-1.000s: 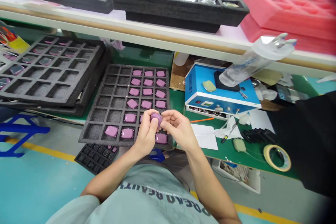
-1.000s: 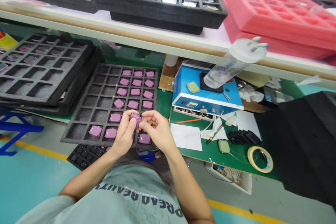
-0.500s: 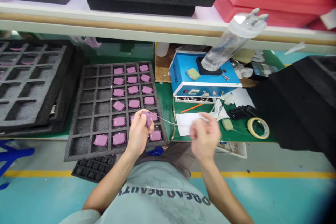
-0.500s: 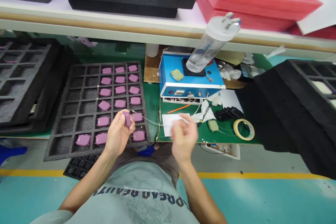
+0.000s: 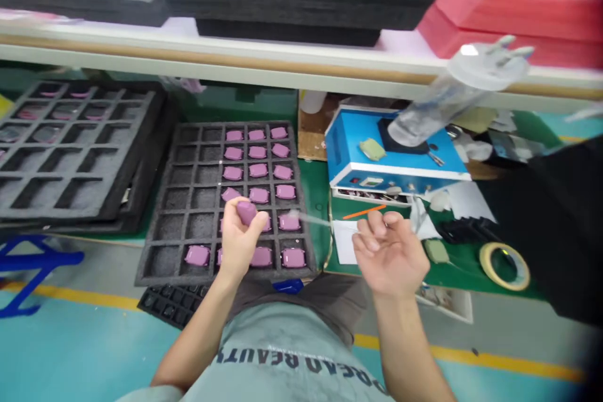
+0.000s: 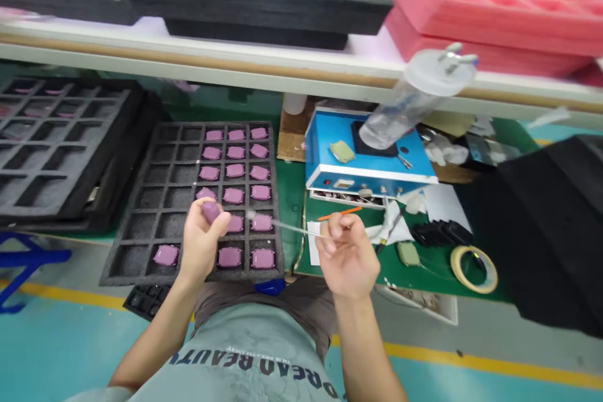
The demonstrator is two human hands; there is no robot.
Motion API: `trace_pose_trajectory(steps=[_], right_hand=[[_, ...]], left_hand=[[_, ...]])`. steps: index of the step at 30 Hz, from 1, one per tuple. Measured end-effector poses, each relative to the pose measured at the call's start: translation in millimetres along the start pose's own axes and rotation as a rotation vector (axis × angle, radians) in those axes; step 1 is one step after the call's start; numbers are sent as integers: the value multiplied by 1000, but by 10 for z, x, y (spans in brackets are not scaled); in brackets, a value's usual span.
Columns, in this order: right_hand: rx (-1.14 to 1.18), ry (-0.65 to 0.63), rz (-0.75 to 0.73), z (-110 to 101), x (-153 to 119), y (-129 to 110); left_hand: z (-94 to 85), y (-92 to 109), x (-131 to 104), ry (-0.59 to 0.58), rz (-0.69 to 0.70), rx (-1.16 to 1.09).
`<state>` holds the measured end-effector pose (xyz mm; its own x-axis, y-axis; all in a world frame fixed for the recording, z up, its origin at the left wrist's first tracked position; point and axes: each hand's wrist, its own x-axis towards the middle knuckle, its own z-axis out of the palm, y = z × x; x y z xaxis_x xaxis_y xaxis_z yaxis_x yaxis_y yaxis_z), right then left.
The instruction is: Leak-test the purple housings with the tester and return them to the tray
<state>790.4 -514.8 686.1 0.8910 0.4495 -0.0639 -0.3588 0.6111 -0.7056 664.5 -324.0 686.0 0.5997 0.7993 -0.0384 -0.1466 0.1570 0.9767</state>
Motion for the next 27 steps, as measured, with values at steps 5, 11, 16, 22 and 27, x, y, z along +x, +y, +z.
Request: trace_pose_trajectory(steps=[5, 11, 16, 22, 27], right_hand=[[-202, -315, -98, 238, 148, 396], [-412, -403, -186, 308, 257, 703], [-472, -364, -199, 233, 367, 791], [-584, -277, -353, 135, 456, 895], [-614, -265, -364, 116, 452, 922]], left_hand=[[64, -105, 7, -89, -127, -98], [79, -200, 25, -53, -112, -105], [60, -233, 30, -57, -149, -67], [99, -246, 26, -100, -147, 14], [107, -277, 36, -127, -146, 67]])
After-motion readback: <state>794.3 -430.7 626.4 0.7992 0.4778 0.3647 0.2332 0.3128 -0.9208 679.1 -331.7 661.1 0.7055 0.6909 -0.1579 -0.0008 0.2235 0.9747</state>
